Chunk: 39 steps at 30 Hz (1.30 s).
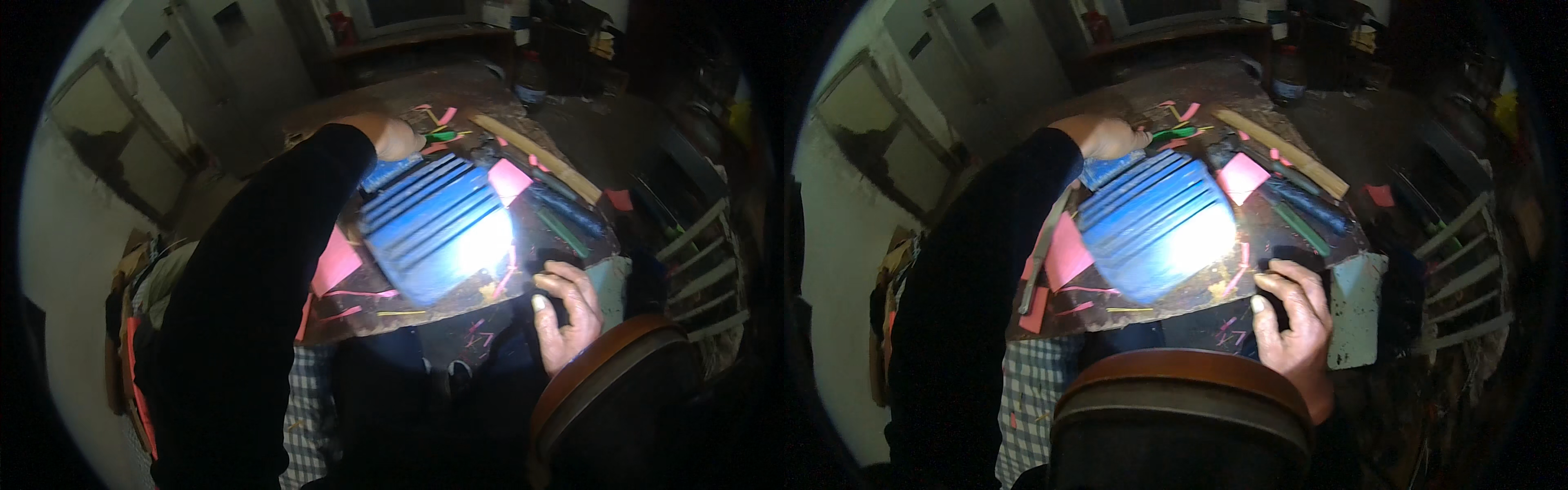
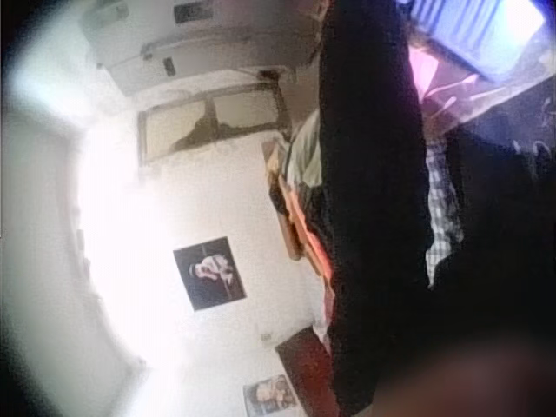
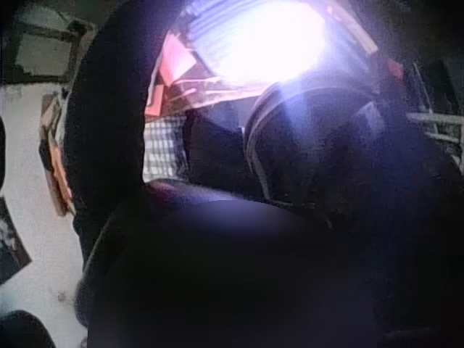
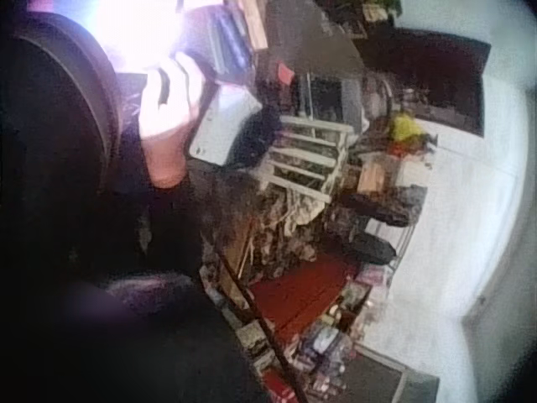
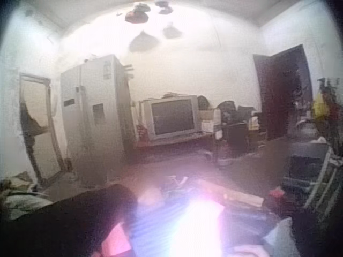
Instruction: The person cuts pink insulating material into strips using a knife and inserts them into the slots of a blue motor stator. They then use a wooden mallet to tap the strips into place and adjust them by hand.
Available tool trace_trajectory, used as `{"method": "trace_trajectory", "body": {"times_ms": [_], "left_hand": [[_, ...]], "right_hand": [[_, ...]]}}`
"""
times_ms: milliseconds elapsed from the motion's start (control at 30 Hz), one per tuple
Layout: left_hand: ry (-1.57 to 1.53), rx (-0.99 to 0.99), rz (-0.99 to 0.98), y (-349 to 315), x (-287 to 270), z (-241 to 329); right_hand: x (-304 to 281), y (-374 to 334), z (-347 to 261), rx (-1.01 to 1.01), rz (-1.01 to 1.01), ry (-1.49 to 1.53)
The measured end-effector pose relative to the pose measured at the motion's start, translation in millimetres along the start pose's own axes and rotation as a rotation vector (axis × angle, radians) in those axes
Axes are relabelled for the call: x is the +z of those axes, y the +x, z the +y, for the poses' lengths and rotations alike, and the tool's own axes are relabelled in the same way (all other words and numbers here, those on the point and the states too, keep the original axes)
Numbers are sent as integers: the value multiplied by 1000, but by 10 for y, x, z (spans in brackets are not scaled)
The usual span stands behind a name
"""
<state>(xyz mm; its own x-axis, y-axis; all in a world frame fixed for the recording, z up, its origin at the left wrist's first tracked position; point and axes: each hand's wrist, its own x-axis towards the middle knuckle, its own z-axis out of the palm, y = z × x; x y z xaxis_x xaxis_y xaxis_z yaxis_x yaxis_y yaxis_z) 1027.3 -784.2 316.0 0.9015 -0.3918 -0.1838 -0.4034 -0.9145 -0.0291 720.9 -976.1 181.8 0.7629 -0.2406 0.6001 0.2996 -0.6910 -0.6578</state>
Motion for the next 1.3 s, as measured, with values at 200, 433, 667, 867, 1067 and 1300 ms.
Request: {"method": "trace_trajectory", "body": {"times_ms": [200, 433, 667, 867, 1067, 1300], "left_hand": [[-233, -80, -97, -228, 173, -537], [-1011, 138, 31, -297, 621, -899], [-1561, -165, 128, -669, 956, -1018], [-1629, -119, 370, -1135, 1228, -1039], [-1537, -10, 480, -1551, 1172, -762], [-1289, 47, 474, -1759, 1178, -932]], "right_hand": [[130, -44, -222, -12, -6, -5], [186, -147, -324, -41, -71, 34], [316, -316, -279, 66, -95, 144], [604, -421, -288, 99, -165, 171], [670, -441, -260, 146, -225, 206], [763, -405, -366, 168, -271, 217]]}}
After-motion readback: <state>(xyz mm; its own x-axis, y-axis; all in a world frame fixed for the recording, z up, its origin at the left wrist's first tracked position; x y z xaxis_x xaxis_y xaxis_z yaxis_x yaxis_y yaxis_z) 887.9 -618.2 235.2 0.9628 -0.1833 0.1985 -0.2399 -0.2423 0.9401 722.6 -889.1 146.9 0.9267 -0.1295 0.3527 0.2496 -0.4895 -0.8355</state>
